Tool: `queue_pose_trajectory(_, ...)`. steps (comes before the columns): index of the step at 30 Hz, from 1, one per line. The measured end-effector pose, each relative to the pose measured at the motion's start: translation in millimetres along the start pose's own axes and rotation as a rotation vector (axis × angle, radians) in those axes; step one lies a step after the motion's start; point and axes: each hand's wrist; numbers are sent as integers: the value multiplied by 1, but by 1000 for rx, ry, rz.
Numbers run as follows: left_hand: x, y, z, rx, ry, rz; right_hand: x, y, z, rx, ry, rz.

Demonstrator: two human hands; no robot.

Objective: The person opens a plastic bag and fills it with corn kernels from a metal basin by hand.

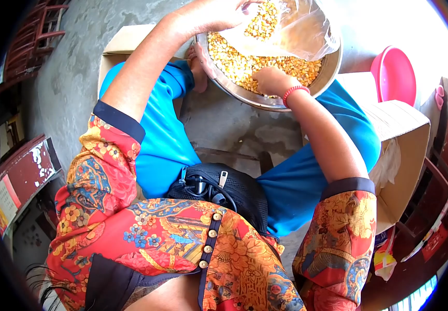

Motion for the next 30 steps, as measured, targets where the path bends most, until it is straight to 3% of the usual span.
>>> queue_pose_trajectory(1, 1, 0, -2, 27, 12, 28, 1, -1, -5, 0, 1, 1)
queue_pose_trajectory(3, 1, 0, 0, 55, 23, 59, 30, -18, 5, -256, 473, 269)
queue_pose_trajectory(7, -2, 1, 5, 19, 72, 62, 46, -22, -2, -232, 626, 436)
queue_pose_trajectory(13, 1, 2, -4, 29, 13, 60, 100, -49, 27, -33, 859, 447)
queue_pose_trajectory(17, -2, 0, 7, 10, 65, 68, 133, -70, 27, 132, 987, 282)
queue_pose_trajectory(21, -1, 2, -1, -3, 86, 36, 147, -72, 3, 239, 1053, -153)
queue_pose_trajectory(24, 1, 6, -7, 19, 66, 67, 138, -53, -20, -8, 1085, -400)
queue_pose_trajectory(25, 2, 4, -10, -5, 53, 46, 132, -50, -23, -10, 1088, -401)
queue_pose_trajectory(27, 0, 3, -10, -30, 39, 26, 132, -48, -14, -1, 1144, -618)
queue_pose_trajectory(30, -4, 4, 1, -39, 67, 18, 151, -69, -2, -156, 1015, -502)
Point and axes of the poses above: each hand's wrist, its own y-axis towards the middle knuckle, its own x-axis out of the back of the hand, z = x × y, and after that the axes turned 9 degrees about -x, right-handed
